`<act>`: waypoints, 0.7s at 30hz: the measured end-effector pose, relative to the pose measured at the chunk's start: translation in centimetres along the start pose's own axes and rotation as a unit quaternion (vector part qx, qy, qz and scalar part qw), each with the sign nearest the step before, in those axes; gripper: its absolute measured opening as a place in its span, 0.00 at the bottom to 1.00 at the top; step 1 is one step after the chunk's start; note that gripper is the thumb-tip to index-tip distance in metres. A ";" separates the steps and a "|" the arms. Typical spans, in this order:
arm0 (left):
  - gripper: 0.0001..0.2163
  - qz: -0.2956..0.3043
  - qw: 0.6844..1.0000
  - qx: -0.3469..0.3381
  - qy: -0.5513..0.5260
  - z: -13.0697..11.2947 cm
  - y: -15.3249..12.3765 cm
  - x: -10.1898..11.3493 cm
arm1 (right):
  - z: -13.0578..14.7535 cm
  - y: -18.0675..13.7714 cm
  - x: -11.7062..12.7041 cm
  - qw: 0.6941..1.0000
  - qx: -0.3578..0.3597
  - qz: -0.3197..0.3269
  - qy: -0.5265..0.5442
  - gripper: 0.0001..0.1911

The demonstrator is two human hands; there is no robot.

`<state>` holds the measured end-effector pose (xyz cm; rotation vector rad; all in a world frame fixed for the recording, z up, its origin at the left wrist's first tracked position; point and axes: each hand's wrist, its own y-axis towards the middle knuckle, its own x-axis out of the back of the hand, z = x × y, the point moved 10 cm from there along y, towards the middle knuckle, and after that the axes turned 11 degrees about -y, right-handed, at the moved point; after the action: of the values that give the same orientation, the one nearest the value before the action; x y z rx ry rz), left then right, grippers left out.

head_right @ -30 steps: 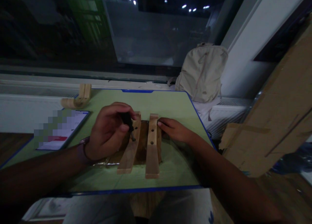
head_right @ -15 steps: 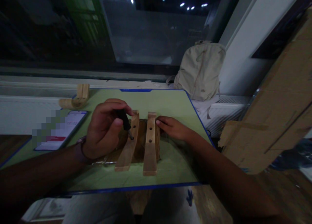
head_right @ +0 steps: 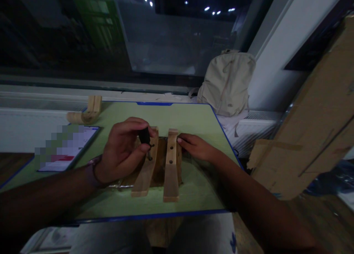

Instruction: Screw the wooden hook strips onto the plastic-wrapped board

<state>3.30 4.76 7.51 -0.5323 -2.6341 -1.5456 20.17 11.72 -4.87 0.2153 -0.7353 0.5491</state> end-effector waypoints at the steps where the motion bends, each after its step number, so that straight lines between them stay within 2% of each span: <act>1: 0.22 -0.006 1.000 -0.021 0.018 -0.4 0.1 0.2 | 0.0 0.0 0.0 1.000 0.000 0.001 -0.001 0.24; 4: 0.20 -0.024 0.998 -0.020 0.054 -0.5 0.2 0.6 | 0.0 0.0 0.0 1.000 0.002 -0.001 -0.007 0.24; 10: 0.19 -0.049 0.997 0.056 -0.027 1.1 -0.9 0.6 | -0.2 0.1 -0.1 1.000 0.003 0.002 -0.002 0.25; 13: 0.16 -0.039 0.999 0.013 -0.014 0.2 -0.5 0.7 | -0.2 0.1 0.0 1.000 0.003 -0.002 -0.010 0.25; 16: 0.17 -0.046 0.997 -0.042 0.046 -1.0 0.2 1.2 | -0.2 0.1 0.0 1.000 0.009 -0.009 -0.020 0.26; 18: 0.18 -0.053 0.995 -0.046 0.070 -1.0 0.4 1.4 | -0.3 0.2 0.1 1.000 0.010 -0.013 -0.022 0.26; 21: 0.16 -0.064 0.997 -0.033 0.030 -0.6 0.1 1.3 | -0.5 0.2 0.0 1.000 0.006 -0.010 -0.022 0.25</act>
<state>2.04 4.63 8.13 -0.3198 -2.6280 -1.6616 20.33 12.07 -5.22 0.2457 -0.7717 0.5304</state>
